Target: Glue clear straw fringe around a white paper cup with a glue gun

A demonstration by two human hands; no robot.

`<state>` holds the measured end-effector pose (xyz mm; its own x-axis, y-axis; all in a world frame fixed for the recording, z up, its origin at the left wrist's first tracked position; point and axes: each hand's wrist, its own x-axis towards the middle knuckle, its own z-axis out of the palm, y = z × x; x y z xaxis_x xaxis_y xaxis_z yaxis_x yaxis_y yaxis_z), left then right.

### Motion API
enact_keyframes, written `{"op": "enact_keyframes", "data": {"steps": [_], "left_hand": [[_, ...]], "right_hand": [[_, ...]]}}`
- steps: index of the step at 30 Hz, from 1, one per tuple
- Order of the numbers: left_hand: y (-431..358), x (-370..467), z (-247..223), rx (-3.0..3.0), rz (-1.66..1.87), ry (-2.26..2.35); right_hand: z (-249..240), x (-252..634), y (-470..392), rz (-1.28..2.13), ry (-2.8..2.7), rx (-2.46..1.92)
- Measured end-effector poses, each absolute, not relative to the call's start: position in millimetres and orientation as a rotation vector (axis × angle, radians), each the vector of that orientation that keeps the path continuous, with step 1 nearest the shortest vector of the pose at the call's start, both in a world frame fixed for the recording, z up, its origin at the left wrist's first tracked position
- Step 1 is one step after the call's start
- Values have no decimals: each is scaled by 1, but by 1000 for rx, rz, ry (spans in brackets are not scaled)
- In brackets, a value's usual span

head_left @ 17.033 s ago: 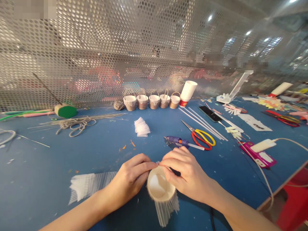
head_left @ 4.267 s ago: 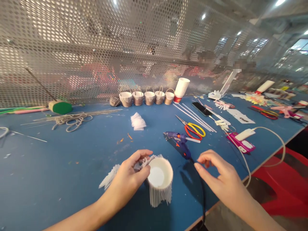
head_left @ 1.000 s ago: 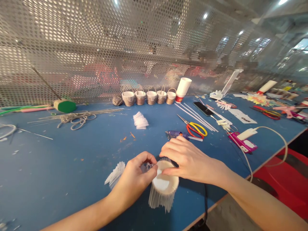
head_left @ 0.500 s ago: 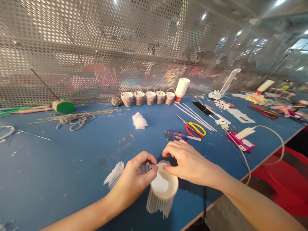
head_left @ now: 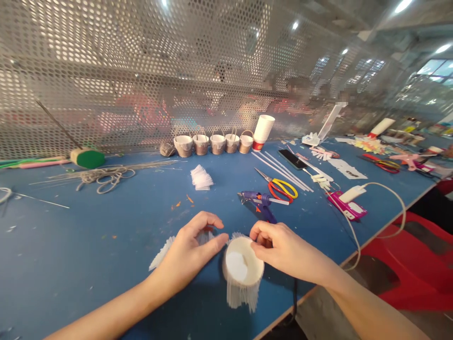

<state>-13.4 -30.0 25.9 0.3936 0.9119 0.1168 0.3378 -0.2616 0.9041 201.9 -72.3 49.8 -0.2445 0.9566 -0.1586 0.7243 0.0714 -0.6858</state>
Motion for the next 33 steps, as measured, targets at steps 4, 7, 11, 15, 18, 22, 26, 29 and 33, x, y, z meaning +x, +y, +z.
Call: {"op": "enact_keyframes", "data": {"steps": [4,7,11,15,18,22,26,29,33], "left_hand": [[-24,-25,42,1989,1099,1215],[-26,-30,55,2205,1122,1211],[-33,-25,59,2180,394,1191],[-32,-21,48,2003,203,1219],[-25,-23,40,1901,279,1181],[-12,-29,38,1878,432,1168],[-1,-34,43,1796,538,1172],[3,-35,47,1782,588,1197],[5,-36,49,1799,617,1238]], "right_hand": [[41,194,-70,817,-1841,-1654],[36,188,-71,774,-1749,-1625],[31,184,-77,901,-1721,-1574],[31,183,-88,960,-1723,-1521],[35,185,-96,1074,-1708,-1482],[44,195,-98,1142,-1644,-1459],[46,202,-88,1129,-1591,-1453],[41,197,-77,1164,-1625,-1434],[37,184,-67,1130,-1791,-1407]]}}
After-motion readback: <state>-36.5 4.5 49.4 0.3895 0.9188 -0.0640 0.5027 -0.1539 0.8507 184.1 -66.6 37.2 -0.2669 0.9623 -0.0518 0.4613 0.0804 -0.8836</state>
